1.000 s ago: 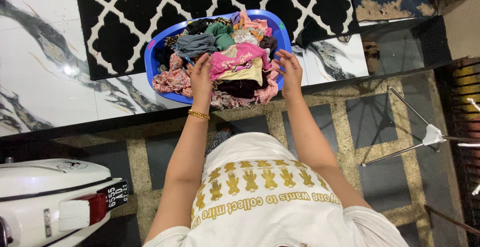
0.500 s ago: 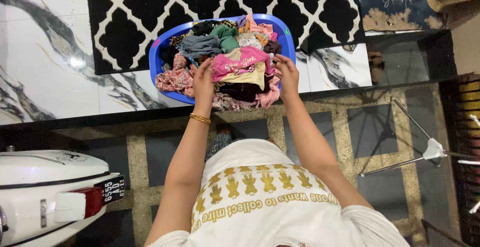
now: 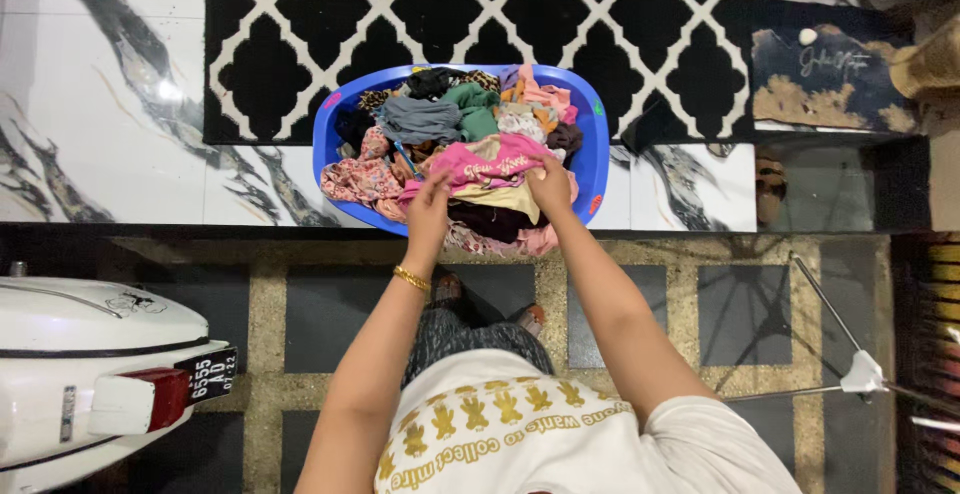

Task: The person takes various items of clothing from a plastic basket and hangs them on a multi-arm laundry rack by hand.

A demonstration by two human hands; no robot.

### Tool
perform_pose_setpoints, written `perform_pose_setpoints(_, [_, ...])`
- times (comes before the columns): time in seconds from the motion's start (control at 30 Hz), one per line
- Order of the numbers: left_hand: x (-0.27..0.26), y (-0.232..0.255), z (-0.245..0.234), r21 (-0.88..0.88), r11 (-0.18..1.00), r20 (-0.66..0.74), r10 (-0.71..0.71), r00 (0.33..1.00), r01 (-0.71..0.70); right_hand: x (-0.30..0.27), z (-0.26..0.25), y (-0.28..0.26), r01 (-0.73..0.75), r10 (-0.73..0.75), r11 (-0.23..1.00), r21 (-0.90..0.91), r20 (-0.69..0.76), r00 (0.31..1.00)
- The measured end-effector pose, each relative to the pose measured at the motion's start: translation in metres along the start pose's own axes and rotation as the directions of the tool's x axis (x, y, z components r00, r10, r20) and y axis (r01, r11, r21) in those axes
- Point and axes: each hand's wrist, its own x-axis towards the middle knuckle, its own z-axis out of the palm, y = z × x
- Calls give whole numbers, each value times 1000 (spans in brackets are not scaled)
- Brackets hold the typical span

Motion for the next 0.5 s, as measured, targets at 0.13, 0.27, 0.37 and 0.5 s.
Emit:
perform_pose_setpoints(0.13, [-6,4,-9,-13,999,9,-35,999,36,28,30,0,-15,4,979,-204,-53,999])
perform_pose_setpoints(0.27, [-15,5,-33,-45,993,-17,-109,994,108,25,44,7,-61,58,991,-117,-28,998])
perform_pose_setpoints(0.37, [-8,-2,-52,-76,995,8,-58,998,58,20,49,4,-130,122,969,-210,-52,991])
perform_pose_setpoints(0.5, [-13,-20,-65,72,987,6,-143,990,142,-4,31,-12,-75,58,964,-257,-70,996])
